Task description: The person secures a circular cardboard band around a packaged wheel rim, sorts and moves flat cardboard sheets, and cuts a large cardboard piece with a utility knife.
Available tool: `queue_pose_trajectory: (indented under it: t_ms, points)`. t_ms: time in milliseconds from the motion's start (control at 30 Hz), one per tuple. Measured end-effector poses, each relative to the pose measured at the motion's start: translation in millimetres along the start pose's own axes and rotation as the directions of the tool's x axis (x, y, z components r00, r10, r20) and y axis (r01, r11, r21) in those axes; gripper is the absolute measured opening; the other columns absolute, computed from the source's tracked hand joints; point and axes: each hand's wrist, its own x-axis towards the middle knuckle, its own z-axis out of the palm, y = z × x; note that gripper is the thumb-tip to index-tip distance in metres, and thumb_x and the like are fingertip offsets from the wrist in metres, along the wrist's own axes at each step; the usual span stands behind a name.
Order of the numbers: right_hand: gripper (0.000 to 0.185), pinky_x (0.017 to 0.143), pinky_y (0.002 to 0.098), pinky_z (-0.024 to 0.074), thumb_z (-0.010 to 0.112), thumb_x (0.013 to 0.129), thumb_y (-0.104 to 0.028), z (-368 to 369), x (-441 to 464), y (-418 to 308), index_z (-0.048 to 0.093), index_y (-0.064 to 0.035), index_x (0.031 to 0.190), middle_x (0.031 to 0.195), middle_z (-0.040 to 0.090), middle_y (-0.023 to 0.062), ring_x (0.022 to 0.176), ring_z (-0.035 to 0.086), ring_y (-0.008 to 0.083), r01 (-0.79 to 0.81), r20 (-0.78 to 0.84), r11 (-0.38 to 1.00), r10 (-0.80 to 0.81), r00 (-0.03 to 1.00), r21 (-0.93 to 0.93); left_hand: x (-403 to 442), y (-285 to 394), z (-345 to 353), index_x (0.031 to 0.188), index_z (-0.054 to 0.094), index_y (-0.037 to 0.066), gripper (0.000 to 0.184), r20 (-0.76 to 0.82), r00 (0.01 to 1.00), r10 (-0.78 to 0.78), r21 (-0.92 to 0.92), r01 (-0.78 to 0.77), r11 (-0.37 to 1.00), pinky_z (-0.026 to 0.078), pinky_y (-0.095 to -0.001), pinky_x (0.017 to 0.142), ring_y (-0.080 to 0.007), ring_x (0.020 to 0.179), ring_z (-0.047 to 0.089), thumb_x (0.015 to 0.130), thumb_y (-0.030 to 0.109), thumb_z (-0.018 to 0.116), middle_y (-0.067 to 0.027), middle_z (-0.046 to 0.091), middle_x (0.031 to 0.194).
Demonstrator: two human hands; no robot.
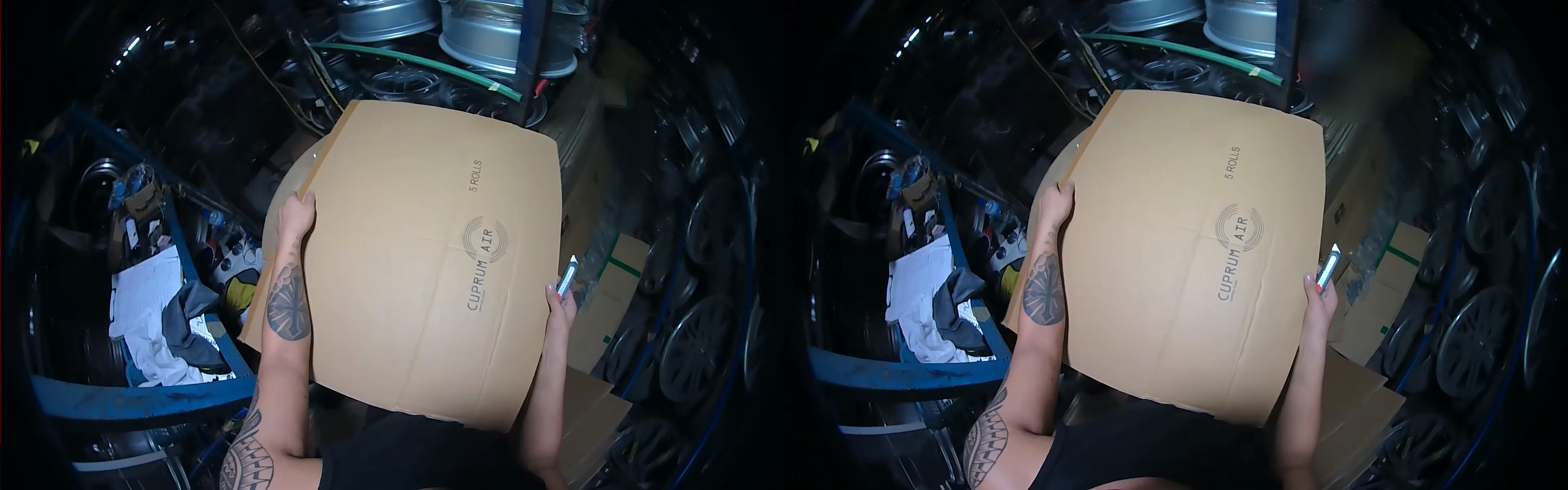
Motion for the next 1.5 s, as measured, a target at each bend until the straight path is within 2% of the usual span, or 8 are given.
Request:
queue_pose_trajectory:
  t_ms: [267, 367, 467, 667, 933, 1033, 1133, 1500]
  points:
    - [0.047, 0.096, 0.0305, 0.0484, 0.063, 0.103, -0.013, 100.3, -61.4, -7.0, 0.040, 0.0002, 0.142, 0.117, 0.062, 0.0088, 0.103, 0.061, 0.0152, 0.059, -0.107, 0.996, -0.052, 0.993, 0.066, 102.1, 20.4, -32.1, 0.145, 0.054, 0.004, 0.058, -0.180, 0.815, 0.550, 0.042, -0.553, 0.832, 0.041, -0.0411, 0.114, -0.0374, 0.135, 0.053, 0.095, 0.032, 0.065, -0.0244, 0.058, 0.143]
    - [0.048, 0.088, 0.0273, 0.0482, 0.067, 0.100, -0.011, 120.5, -86.5, 9.0, 0.040, -0.0001, 0.137, 0.108, 0.061, 0.0066, 0.096, 0.058, 0.0124, 0.260, -0.048, 0.936, -0.278, 0.959, -0.236, 78.5, 19.8, -43.6, 0.146, 0.053, 0.003, 0.053, 0.046, 0.942, 0.334, -0.296, -0.306, 0.905, 0.038, -0.0395, 0.116, -0.0325, 0.142, 0.048, 0.100, 0.029, 0.060, -0.0220, 0.051, 0.152]
    - [0.045, 0.080, 0.0234, 0.0455, 0.070, 0.097, -0.006, 113.1, -102.1, -3.7, 0.042, -0.0003, 0.132, 0.102, 0.061, 0.0043, 0.091, 0.056, 0.0085, 0.185, 0.246, 0.972, -0.147, 0.958, -0.141, 20.5, -46.7, -24.9, 0.153, 0.043, 0.004, 0.068, 0.100, 0.950, 0.296, -0.076, -0.289, 0.954, 0.032, -0.0443, 0.121, -0.0429, 0.146, 0.039, 0.097, 0.038, 0.060, -0.0280, 0.040, 0.157]
    - [0.018, 0.063, 0.0219, 0.0446, 0.073, 0.094, -0.006, 68.4, -33.8, -29.0, 0.062, -0.0001, 0.107, 0.084, 0.061, -0.0014, 0.071, 0.054, 0.0049, 0.122, 0.620, 0.938, 0.114, 0.776, -0.325, -197.4, -85.9, -17.6, 0.153, 0.037, -0.003, 0.077, -0.183, 0.887, -0.425, -0.129, 0.407, 0.905, 0.036, -0.0473, 0.118, -0.0452, 0.141, 0.046, 0.096, 0.039, 0.066, -0.0318, 0.043, 0.153]
    - [0.026, 0.072, 0.0237, 0.0496, 0.055, 0.107, -0.016, 98.8, 130.2, -96.7, 0.061, 0.0027, 0.124, 0.096, 0.066, 0.0034, 0.080, 0.057, 0.0055, 0.407, 0.734, 0.810, 0.043, 0.678, -0.423, -260.8, -111.9, -0.8, 0.134, 0.058, -0.008, 0.056, -0.035, 0.859, -0.511, -0.694, 0.347, 0.631, 0.055, -0.0357, 0.093, -0.0240, 0.109, 0.070, 0.090, 0.020, 0.077, -0.0182, 0.072, 0.119]
    - [0.037, 0.087, 0.0461, 0.0522, 0.055, 0.103, -0.019, 147.1, 209.7, -96.5, 0.055, 0.0030, 0.133, 0.111, 0.068, 0.0291, 0.104, 0.067, 0.0451, 0.747, 0.794, 0.503, -0.177, 0.582, -0.435, -242.4, -116.4, 1.3, 0.130, 0.061, -0.007, 0.045, 0.079, 0.903, -0.422, -0.739, 0.337, 0.583, 0.056, -0.0330, 0.090, -0.0226, 0.104, 0.071, 0.091, 0.010, 0.074, -0.0175, 0.073, 0.118]
    - [0.038, 0.092, 0.0551, 0.0497, 0.049, 0.099, -0.009, 194.7, 265.3, -109.9, 0.052, 0.0006, 0.135, 0.113, 0.065, 0.0319, 0.109, 0.060, 0.0510, 0.888, 0.799, 0.145, -0.392, 0.456, -0.436, -234.5, -131.6, 8.9, 0.128, 0.058, -0.010, 0.040, 0.087, 0.931, -0.353, -0.739, 0.298, 0.604, 0.055, -0.0330, 0.091, -0.0221, 0.103, 0.071, 0.093, 0.007, 0.070, -0.0181, 0.072, 0.118]
    - [0.050, 0.104, 0.0515, 0.0467, 0.054, 0.095, -0.035, 226.4, 371.6, -85.6, 0.059, -0.0012, 0.132, 0.124, 0.063, 0.0340, 0.121, 0.059, 0.0480, 0.688, 0.708, 0.183, 0.070, 0.703, -0.702, -242.2, -68.8, 9.0, 0.146, 0.036, -0.008, 0.067, 0.006, 0.894, -0.447, -0.757, 0.296, 0.582, 0.042, -0.0407, 0.112, -0.0346, 0.133, 0.054, 0.094, 0.019, 0.068, -0.0250, 0.057, 0.139]
